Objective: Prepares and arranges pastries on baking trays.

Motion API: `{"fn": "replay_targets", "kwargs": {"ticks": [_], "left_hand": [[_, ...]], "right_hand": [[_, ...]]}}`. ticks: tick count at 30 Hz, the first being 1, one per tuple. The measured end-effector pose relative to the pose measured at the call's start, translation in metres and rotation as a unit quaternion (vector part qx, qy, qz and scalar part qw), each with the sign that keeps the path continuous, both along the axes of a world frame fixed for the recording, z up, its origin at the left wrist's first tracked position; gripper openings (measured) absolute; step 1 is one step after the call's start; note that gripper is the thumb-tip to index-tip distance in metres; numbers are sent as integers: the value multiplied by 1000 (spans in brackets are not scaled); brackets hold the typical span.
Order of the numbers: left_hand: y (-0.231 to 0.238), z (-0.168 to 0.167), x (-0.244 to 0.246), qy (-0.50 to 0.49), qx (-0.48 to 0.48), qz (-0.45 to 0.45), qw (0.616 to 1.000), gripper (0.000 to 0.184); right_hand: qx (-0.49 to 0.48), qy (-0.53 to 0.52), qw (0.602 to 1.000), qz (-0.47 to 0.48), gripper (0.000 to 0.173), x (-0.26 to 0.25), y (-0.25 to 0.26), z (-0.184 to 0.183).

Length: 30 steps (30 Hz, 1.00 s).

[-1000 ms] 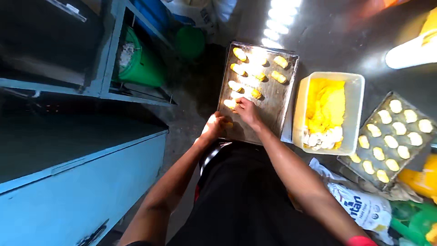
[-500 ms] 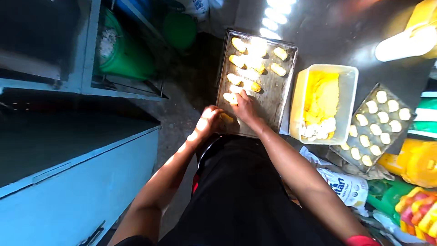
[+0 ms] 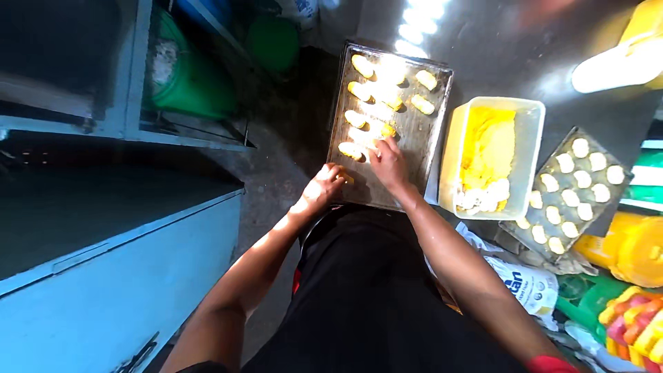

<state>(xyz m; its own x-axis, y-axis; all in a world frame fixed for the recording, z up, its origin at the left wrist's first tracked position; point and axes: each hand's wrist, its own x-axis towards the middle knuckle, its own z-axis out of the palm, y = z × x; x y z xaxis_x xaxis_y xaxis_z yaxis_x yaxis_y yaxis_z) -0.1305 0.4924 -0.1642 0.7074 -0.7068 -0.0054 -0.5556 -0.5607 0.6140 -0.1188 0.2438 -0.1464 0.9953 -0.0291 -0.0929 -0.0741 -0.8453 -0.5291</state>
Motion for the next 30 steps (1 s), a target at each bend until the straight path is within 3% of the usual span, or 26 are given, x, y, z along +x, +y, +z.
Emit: {"fn": "replay_targets", "kwargs": {"ticks": [3, 8, 11, 16, 23, 27, 30], "left_hand": [[-4, -20, 7, -9, -16, -20, 1000, 30], [-15, 12, 30, 54, 87, -79, 992, 23], [-20, 17, 28, 72, 168, -50, 982, 24], [-23, 7, 17, 33, 79, 54, 995, 10], [-31, -4, -10, 65, 31, 107, 992, 16], [-48, 21, -8, 64, 40, 124, 989, 27], [-86, 56, -2, 56, 12, 107, 993, 36]], "right_hand": [[-53, -39, 996, -52, 33, 2, -26, 2], [-35, -26, 997, -61, 47, 39, -38, -2], [-60, 10, 997, -49, 33, 49, -37, -9], [-59, 10, 997, -48, 30, 44, -38, -11], [-22, -8, 998, -56, 37, 31, -58, -5], [-19, -70, 991, -110, 32, -12, -115, 32], [-83, 7, 973, -214, 32, -67, -196, 50]]}}
